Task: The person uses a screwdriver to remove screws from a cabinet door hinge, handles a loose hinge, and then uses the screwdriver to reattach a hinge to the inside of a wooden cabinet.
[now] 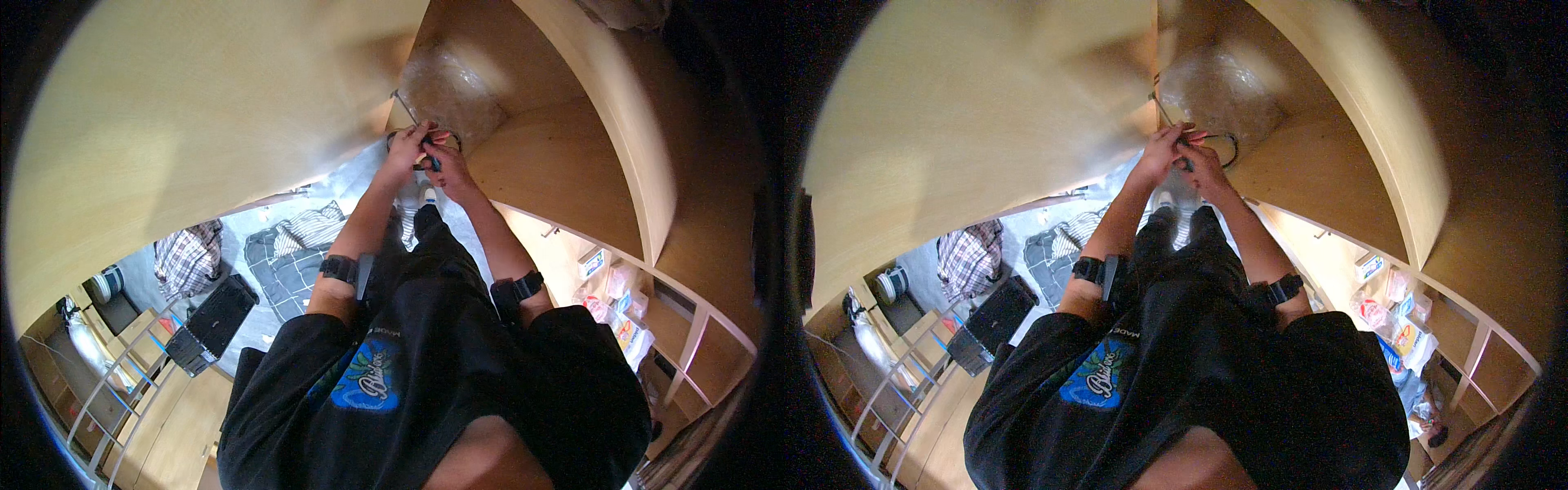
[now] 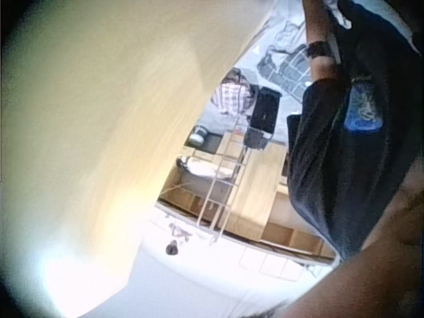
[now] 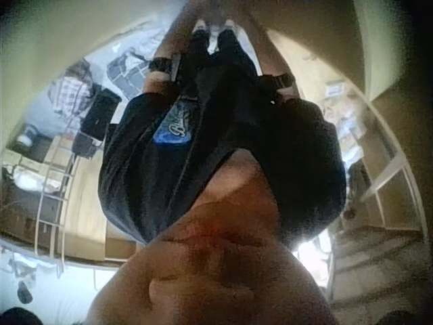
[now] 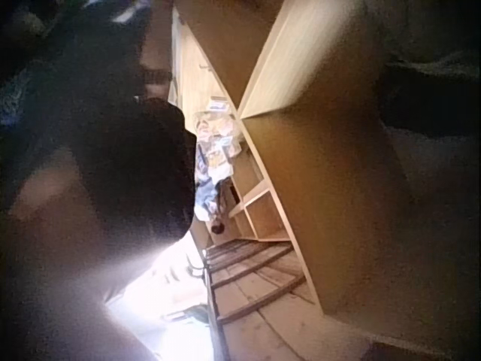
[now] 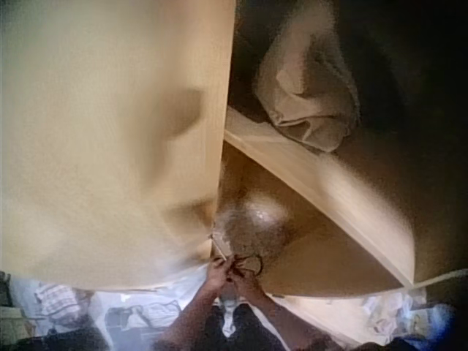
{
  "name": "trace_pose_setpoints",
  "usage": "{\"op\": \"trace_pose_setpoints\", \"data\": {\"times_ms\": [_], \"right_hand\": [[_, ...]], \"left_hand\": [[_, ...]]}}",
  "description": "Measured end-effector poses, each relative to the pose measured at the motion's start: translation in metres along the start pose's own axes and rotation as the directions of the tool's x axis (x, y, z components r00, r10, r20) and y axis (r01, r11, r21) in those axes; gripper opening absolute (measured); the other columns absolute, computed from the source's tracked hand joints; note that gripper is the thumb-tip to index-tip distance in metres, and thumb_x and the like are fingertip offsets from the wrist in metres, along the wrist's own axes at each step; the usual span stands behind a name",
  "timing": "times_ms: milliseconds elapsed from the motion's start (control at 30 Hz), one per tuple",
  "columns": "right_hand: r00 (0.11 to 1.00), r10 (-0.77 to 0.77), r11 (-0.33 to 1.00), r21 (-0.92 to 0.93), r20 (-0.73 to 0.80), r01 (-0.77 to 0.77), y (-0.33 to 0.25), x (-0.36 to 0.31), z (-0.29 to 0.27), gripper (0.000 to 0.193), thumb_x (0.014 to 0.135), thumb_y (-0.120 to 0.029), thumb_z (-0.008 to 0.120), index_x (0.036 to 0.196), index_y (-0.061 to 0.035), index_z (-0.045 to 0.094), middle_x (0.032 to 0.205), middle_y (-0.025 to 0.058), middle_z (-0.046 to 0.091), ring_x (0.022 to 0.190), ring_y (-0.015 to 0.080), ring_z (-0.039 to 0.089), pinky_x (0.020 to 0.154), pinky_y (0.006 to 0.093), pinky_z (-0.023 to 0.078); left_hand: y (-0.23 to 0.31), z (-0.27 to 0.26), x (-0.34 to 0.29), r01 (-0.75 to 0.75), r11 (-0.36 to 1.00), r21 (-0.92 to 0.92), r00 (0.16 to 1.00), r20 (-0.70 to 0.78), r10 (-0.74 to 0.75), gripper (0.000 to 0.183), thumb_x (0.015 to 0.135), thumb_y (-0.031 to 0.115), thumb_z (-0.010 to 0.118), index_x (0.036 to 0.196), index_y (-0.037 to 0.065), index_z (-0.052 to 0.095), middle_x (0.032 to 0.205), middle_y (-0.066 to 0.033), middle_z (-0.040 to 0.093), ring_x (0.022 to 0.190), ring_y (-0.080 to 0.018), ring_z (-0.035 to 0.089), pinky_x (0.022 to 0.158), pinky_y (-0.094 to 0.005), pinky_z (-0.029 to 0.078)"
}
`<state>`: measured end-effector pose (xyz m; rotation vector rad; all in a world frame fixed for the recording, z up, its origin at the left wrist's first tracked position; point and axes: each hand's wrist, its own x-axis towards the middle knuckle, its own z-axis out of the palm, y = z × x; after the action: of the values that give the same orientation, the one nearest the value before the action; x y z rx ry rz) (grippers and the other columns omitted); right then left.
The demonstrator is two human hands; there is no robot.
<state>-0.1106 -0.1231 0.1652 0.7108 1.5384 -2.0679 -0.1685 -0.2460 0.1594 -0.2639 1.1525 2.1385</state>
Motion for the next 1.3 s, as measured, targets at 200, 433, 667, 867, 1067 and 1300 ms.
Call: {"op": "trace_pose_setpoints", "data": {"times_ms": [200, 433, 667, 867, 1067, 1300], "right_hand": [[0.85, -0.511, 0.607, -0.753, -0.126, 0.253, 0.006, -0.007, 0.023, 0.038, 0.085, -0.034, 0.056, 0.108, -0.0028, 0.055, 0.088, 0.0179, 0.064, 0.076, 0.031, 0.063, 0.07, 0.04, 0.049], [0.94, -0.31, 0.819, -0.541, -0.139, 0.19, 0.004, 0.002, 0.021, 0.04, 0.083, -0.035, 0.059, 0.105, -0.0018, 0.059, 0.092, 0.0186, 0.064, 0.084, 0.0334, 0.063, 0.076, 0.0419, 0.048], [0.929, -0.359, 0.603, -0.783, -0.095, 0.153, 0.037, -0.068, -0.028, 0.038, 0.08, -0.035, 0.06, 0.1, -0.0029, 0.059, 0.092, 0.0196, 0.063, 0.086, 0.0347, 0.061, 0.076, 0.0417, 0.047], [0.988, -0.148, 0.448, -0.893, -0.032, 0.038, 0.131, -0.171, -0.164, 0.041, 0.071, -0.033, 0.065, 0.099, -0.0046, 0.058, 0.092, 0.0195, 0.061, 0.087, 0.0358, 0.059, 0.074, 0.0448, 0.045], [0.974, -0.133, 0.528, -0.845, -0.182, -0.086, 0.213, -0.284, -0.283, 0.032, 0.072, -0.025, 0.066, 0.094, -0.0022, 0.058, 0.076, 0.0173, 0.061, 0.073, 0.0308, 0.061, 0.066, 0.0404, 0.047], [0.821, -0.075, 0.892, -0.406, -0.566, -0.198, 0.282, -0.378, -0.326, 0.028, 0.076, -0.017, 0.066, 0.091, 0.0035, 0.056, 0.067, 0.0091, 0.059, 0.057, 0.0163, 0.059, 0.055, 0.0319, 0.047]], "left_hand": [[-0.007, -0.008, -0.002, -0.027, 0.997, -0.067, 0.997, 0.067, 0.032, 0.033, 0.094, 0.025, 0.047, 0.113, -0.001, 0.052, 0.097, -0.0113, 0.065, 0.084, -0.0182, 0.062, 0.075, -0.0269, 0.048], [-0.019, -0.028, -0.016, -0.015, 0.996, 0.093, 0.99, -0.138, 0.028, 0.035, 0.094, 0.032, 0.045, 0.113, 0.005, 0.054, 0.094, -0.0076, 0.063, 0.079, -0.0191, 0.062, 0.072, -0.028, 0.048], [-0.062, -0.047, -0.073, 0.243, 0.926, 0.287, 0.965, -0.166, -0.202, 0.032, 0.09, 0.03, 0.049, 0.11, 0.006, 0.054, 0.1, -0.0087, 0.063, 0.08, -0.0201, 0.063, 0.071, -0.0309, 0.049], [-0.148, -0.021, -0.079, 0.458, 0.813, 0.359, 0.889, -0.17, -0.425, 0.027, 0.087, 0.026, 0.054, 0.105, 0.005, 0.056, 0.085, -0.0093, 0.063, 0.069, -0.0201, 0.063, 0.056, -0.0293, 0.05], [-0.251, 0.072, -0.041, -0.147, 0.47, 0.87, 0.886, 0.327, -0.328, 0.02, 0.083, 0.023, 0.059, 0.085, 0.003, 0.06, 0.075, -0.0082, 0.063, 0.062, -0.0174, 0.062, 0.054, -0.0289, 0.049], [-0.329, 0.199, 0.036, -0.336, 0.114, 0.935, 0.923, 0.302, 0.239, 0.024, 0.081, 0.026, 0.061, 0.089, 0.003, 0.057, 0.078, -0.0139, 0.064, 0.074, -0.0315, 0.062, 0.068, -0.0407, 0.05]]}}
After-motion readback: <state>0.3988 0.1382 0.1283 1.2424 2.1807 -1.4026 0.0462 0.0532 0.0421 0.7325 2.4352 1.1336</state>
